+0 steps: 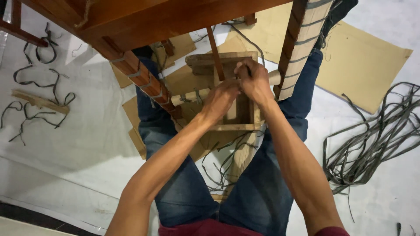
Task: The person weaves and wraps material strips around the frame of a wooden chair.
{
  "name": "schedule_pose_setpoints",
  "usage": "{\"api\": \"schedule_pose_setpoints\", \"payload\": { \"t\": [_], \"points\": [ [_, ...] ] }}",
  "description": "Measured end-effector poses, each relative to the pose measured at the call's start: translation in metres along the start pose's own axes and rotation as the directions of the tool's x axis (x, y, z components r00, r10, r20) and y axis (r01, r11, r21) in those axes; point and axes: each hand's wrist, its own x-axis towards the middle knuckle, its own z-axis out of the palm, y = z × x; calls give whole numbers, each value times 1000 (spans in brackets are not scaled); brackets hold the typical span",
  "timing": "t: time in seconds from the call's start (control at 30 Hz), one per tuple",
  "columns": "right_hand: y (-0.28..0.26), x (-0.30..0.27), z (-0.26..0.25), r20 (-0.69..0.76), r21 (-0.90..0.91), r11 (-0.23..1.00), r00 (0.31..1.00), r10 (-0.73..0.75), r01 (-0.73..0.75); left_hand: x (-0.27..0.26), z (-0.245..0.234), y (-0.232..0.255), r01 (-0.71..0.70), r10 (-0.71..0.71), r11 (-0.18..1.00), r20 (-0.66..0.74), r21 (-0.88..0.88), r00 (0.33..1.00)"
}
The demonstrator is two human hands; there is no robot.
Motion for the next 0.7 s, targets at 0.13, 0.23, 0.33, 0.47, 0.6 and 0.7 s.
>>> {"api": "schedule_pose_setpoints", "payload": {
  "t": [0.13,0.23,0.33,0.47,0.6,0.7],
  "points": [
    [-21,-21,0,-181,205,978,982,56,-18,12,16,-6,340,-344,926,3,-165,939],
    [51,-58,32,-415,214,952,861,292,-220,37,2,6,493,-479,869,173,-45,860],
    [85,-95,59,-175,619,649,728,663,-442,39,16,-12,421,-422,906,171,44,890],
    [96,-94,72,10,705,544,774,633,-455,47,25,-18,503,-507,860,243,83,827],
    [107,-66,79,52,774,544,888,456,-325,45,46,-39,384,-393,919,126,93,911],
    [150,-62,95,67,746,585,909,410,-318,48,46,-36,417,-427,904,160,93,890]
  ]
}}
